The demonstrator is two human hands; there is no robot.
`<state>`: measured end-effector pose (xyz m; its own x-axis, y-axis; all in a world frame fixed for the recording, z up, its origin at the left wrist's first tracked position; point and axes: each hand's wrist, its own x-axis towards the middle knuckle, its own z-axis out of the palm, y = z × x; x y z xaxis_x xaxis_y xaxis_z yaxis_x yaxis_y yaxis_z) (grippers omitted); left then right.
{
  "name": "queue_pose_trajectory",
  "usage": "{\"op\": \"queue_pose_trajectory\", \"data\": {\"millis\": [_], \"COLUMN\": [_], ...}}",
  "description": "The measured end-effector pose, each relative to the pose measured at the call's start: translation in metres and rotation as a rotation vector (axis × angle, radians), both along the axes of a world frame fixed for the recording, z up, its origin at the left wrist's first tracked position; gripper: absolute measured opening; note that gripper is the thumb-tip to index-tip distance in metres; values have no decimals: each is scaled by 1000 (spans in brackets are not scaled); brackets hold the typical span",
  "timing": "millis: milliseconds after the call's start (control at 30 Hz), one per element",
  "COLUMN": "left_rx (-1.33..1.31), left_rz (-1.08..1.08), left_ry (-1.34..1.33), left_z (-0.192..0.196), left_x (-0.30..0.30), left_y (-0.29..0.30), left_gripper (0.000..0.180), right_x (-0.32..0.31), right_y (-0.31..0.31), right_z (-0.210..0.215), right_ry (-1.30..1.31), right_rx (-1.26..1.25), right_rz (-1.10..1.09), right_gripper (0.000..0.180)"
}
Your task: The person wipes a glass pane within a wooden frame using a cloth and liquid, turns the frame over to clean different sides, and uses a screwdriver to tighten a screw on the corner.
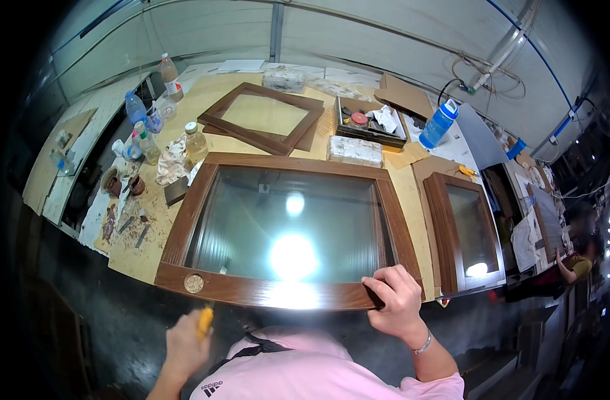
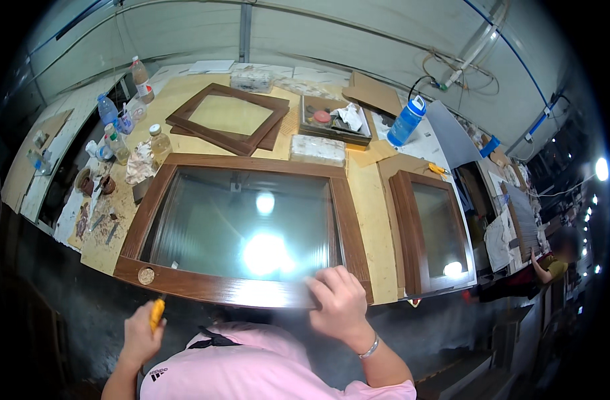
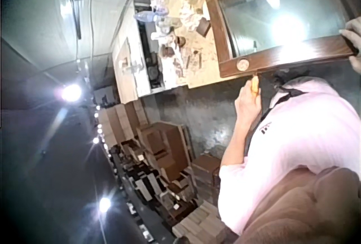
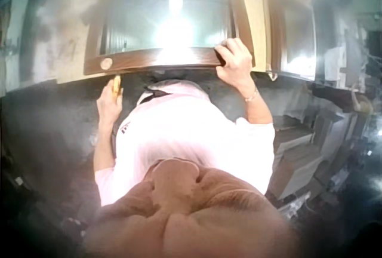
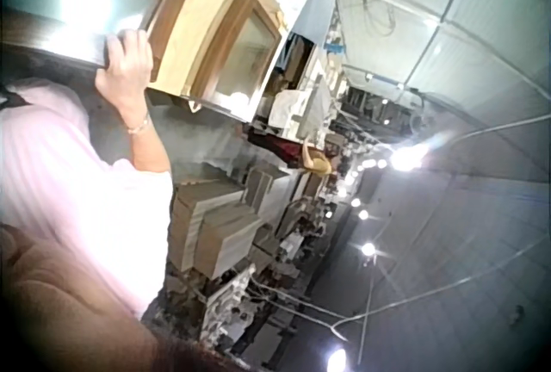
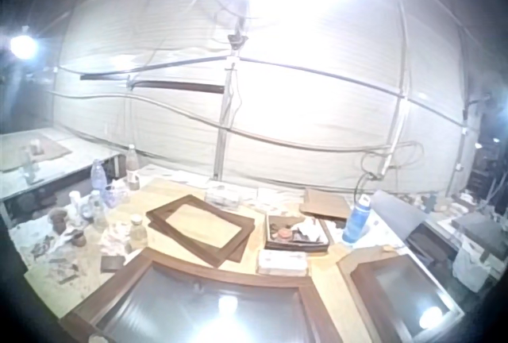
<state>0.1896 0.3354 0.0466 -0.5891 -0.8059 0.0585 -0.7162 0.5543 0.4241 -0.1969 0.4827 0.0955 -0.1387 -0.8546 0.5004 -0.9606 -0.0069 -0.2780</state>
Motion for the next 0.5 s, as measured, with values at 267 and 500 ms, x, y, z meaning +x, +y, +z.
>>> {"op": "queue_pose_trajectory", "data": {"millis": [267,500], "left_rx": [239,61], "left_rz": [-390,-488], "left_ry": [-109,21], "left_z": [25,18], "left_x": [-59,-93], "left_y": [4,10], "left_gripper": [42,24], "right_x": [-2,-1], "right_y": [-1,-2], "right_z": [-1,-4], "right_ry": [3,-2], "right_rx": [-23,-10], "right_rz": [-2,2], "right_gripper": [42,45]}}
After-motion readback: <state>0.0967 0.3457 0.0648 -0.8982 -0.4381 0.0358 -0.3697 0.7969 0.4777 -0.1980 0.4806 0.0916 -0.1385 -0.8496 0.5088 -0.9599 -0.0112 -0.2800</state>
